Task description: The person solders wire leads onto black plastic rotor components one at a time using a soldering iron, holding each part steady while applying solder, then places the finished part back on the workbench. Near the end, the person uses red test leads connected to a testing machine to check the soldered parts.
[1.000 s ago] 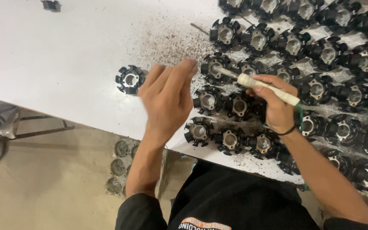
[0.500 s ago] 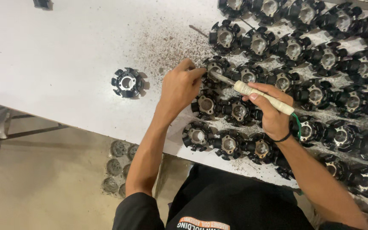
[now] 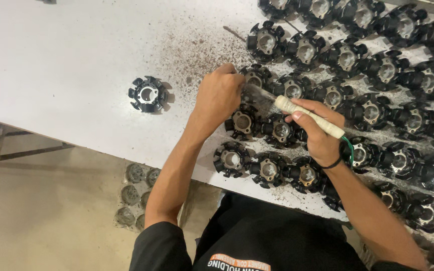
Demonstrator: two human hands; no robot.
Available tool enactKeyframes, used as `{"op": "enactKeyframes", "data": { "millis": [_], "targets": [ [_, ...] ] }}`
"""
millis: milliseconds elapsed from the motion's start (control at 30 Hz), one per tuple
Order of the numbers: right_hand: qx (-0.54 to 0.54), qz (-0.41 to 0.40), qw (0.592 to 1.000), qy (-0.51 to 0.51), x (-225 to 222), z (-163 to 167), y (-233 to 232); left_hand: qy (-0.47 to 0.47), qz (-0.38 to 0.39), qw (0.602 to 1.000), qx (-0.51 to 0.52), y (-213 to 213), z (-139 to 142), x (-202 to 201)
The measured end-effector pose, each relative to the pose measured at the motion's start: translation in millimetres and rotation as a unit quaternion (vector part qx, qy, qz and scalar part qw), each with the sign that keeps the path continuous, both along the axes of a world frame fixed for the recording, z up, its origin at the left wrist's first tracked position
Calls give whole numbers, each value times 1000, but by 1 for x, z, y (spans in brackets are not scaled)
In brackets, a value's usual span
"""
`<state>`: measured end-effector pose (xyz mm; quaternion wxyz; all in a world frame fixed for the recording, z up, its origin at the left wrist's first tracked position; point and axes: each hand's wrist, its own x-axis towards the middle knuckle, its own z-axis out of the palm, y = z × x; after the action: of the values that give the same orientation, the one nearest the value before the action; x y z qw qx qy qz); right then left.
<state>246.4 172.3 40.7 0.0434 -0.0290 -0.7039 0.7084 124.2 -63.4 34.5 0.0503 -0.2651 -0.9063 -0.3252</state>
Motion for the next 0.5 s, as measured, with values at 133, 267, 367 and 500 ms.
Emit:
{"op": "enactKeyframes", "data": {
  "millis": [133,267,367,500],
  "targets": [
    [-68,-34,997,0,-2,-5,0,-1,15,999,32,0,0,2],
    [-60,-26,998,-6,-1,-8,3,6,17,1000,10,1,2,3],
    [-58,-26,998,14,-1,-10,4,11,-7,999,38,-1,4,4],
    [-61,-34,998,9,0,-10,3,-1,-3,999,45,-3,5,5]
  ]
}}
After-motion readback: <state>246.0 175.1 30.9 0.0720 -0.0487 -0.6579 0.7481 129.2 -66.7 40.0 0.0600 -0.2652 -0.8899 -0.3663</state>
